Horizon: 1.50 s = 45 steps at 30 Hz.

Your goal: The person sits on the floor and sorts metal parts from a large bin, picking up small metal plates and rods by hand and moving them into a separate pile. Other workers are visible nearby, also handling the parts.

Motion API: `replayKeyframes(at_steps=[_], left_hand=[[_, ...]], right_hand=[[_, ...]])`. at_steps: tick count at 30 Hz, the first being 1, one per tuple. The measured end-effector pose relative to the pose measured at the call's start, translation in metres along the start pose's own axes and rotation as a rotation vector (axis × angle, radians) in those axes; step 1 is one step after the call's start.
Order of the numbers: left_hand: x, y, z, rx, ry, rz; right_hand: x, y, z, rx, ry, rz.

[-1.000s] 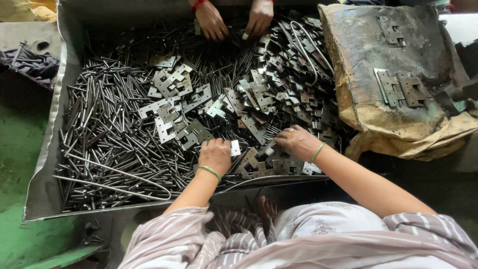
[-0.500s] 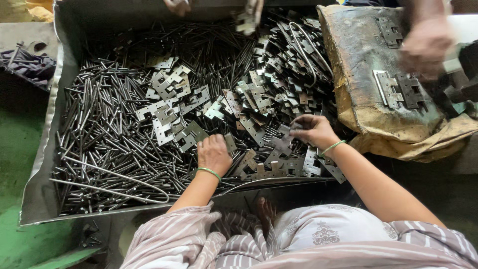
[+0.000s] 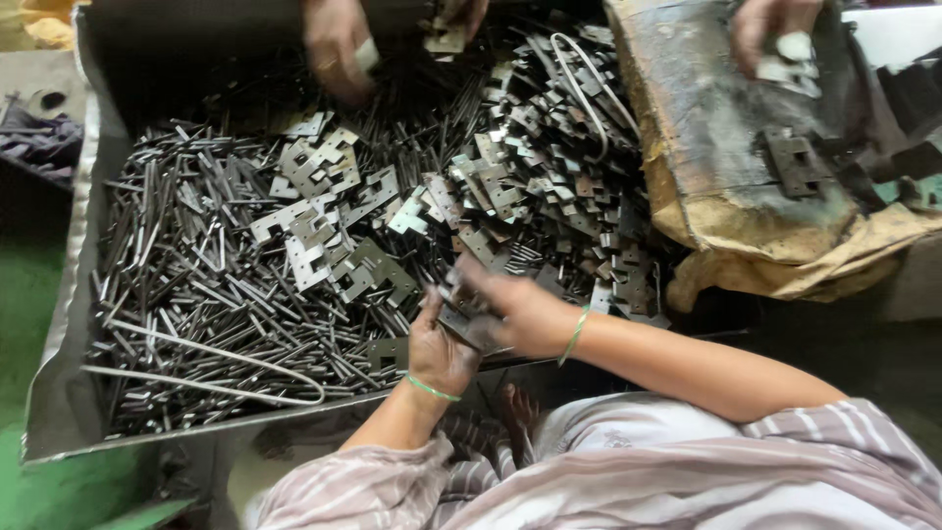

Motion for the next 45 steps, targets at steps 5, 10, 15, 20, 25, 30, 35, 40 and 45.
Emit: replayKeyframes(at_steps=[5,10,15,20,25,30,35,40,45], left_hand=[[0.004,-0.017,0.012,0.004,0.420,-0.069],[-0.050,-0.034,0.031,0.082,2.113,0.317],[-0.078,-0.040,-0.013,-0.082,2.716,0.163],[-0.078,-0.032,-0.024,0.017,2.802,0.274],[-0.099,-0.026,-0.016,-0.082,1.774,0.228],[-0.122,-0.047,0.027,0.229,0.574,0.309],[-0.156,-0.061,0.050,0.114,0.952,0.603],[-0.082,-0.001,0.018,-0.073,1.973,0.298],[-0.047,0.027,-0.011,-0.075,2.730,0.428]], right_hand=[[-0.041,-0.011,-0.006,0.105,-0.021,0.407],[-0.145,-0.062,-0.124,-0.586,0.716,0.910],[-0.129,-0.113,-0.279,-0.889,-0.891,0.281],[-0.145,-0.122,-0.268,-0.559,-1.449,0.541],[-0.130,-0.054,-0.143,0.072,-1.371,0.462],[-0.084,-0.034,0.000,0.350,-0.679,-0.004],[-0.116,-0.045,0.025,0.446,-0.704,0.100],[-0.147,-0.045,0.028,0.440,-0.637,0.256],[-0.135,-0.046,0.017,0.346,-0.327,0.284]])
Point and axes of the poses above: each hand's wrist, its own y-axis towards the middle knuckle, its own z-axis out of the palm, x = y × z, the point moved 8 cm from there along y, towards the middle knuckle, and after that the axes turned 1 degree about -y, right-handed, at the moved point
